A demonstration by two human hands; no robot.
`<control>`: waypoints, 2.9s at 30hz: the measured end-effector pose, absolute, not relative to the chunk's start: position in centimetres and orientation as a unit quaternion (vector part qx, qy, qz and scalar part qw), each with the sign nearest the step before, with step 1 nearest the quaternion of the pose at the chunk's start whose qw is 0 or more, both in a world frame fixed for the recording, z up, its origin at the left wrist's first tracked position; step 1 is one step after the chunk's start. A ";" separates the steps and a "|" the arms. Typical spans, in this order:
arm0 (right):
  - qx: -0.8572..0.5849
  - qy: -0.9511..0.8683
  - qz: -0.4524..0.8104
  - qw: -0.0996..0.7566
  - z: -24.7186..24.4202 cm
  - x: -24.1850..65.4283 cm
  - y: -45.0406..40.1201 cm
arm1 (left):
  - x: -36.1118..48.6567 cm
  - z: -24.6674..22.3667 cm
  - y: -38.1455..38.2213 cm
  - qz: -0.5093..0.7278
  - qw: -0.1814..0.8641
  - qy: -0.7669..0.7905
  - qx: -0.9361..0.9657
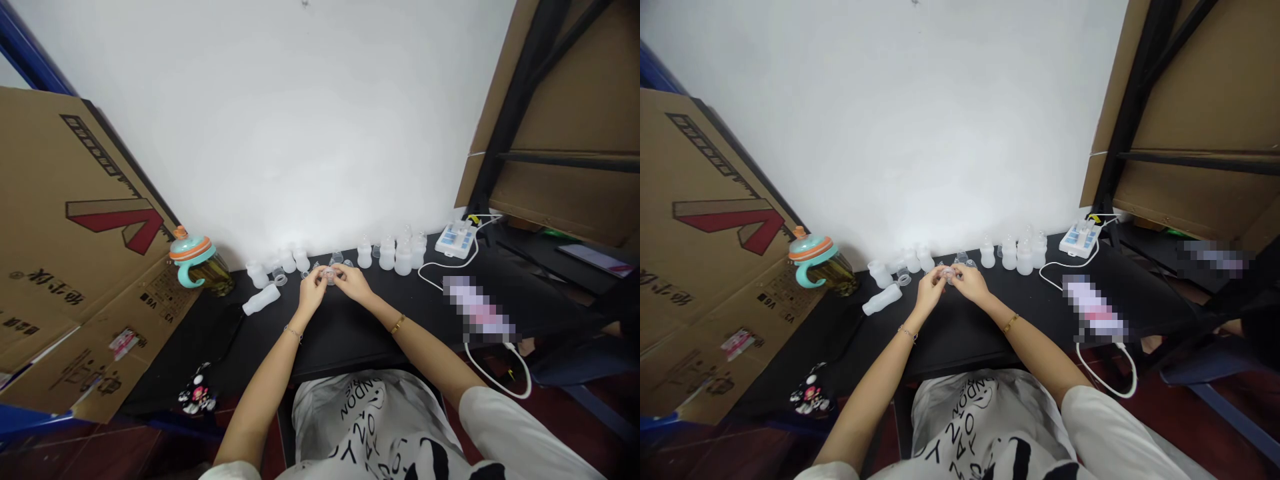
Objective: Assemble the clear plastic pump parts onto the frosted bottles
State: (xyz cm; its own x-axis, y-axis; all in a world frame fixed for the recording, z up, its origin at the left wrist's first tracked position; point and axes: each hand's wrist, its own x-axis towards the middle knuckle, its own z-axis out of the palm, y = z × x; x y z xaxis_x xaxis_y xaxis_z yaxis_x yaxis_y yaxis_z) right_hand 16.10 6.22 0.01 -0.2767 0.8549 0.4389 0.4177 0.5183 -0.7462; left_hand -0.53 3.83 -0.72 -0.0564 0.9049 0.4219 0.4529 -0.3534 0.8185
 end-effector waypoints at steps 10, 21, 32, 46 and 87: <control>-0.412 -0.764 0.253 0.428 0.3 16.2 5.9 | -0.5 -0.7 3.8 0.506 0.226 0.518 0.652; -0.417 -0.763 0.257 0.421 0.3 16.1 5.9 | -0.5 -0.7 3.9 0.498 0.218 0.527 0.653; -0.415 -0.765 0.252 0.424 -0.1 16.1 6.2 | -0.6 -0.4 3.8 0.489 0.208 0.540 0.653; -0.408 -0.765 0.256 0.427 -0.1 16.2 6.1 | -0.6 -0.6 3.7 0.484 0.200 0.542 0.657; -0.409 -0.768 0.251 0.424 0.2 16.2 5.8 | -0.7 -0.8 4.0 0.477 0.189 0.530 0.675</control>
